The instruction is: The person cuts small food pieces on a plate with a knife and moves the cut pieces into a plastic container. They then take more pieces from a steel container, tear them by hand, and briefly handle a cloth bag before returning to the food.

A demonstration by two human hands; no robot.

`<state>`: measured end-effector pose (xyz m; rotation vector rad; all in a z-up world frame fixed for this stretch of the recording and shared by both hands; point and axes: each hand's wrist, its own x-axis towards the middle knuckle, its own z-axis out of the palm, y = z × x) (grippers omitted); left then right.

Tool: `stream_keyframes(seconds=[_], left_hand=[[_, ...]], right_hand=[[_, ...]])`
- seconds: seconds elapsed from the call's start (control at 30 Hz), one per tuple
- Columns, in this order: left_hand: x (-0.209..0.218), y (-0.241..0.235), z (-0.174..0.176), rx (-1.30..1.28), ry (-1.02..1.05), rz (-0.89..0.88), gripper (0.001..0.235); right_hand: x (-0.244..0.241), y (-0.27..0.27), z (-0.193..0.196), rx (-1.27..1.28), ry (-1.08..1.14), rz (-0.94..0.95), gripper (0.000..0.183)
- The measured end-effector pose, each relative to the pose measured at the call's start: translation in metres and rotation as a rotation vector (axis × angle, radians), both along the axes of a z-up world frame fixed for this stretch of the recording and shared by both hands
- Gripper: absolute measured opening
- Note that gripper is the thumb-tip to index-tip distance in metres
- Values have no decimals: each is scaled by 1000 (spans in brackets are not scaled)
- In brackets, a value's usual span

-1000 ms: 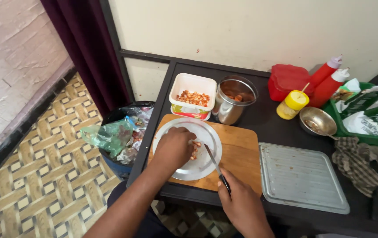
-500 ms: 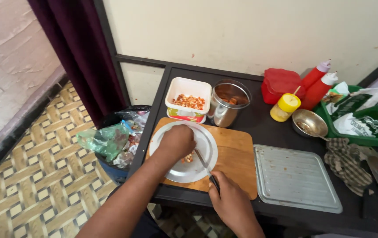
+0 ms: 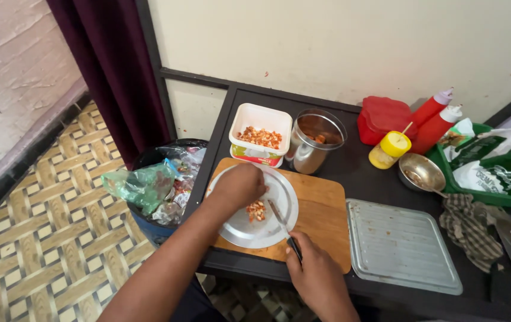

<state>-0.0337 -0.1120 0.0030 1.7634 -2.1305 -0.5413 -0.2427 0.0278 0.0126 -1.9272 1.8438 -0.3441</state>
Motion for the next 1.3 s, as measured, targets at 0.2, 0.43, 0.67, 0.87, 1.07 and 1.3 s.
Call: stream_keyframes(seconds=[0.2, 0.43, 0.67, 0.87, 1.07, 1.3], left_hand=[[46, 66, 37, -12, 67, 73, 20], [53, 92, -5, -355, 274, -20, 12], [51, 98, -3, -303, 308, 65, 9], [45, 99, -6, -307, 281, 132, 9], [40, 101, -5, -325, 249, 171, 11], [37, 104, -12, -394, 277, 227, 7]], right_hand=[[11, 5, 0, -123, -91, 73, 47], [37, 5, -1, -65, -97, 198, 43], [52, 14, 8, 16, 92, 176, 55], [59, 11, 11, 99, 125, 174, 55], [65, 1, 1, 30, 219, 240, 54], [43, 23, 13, 156, 238, 179, 56]])
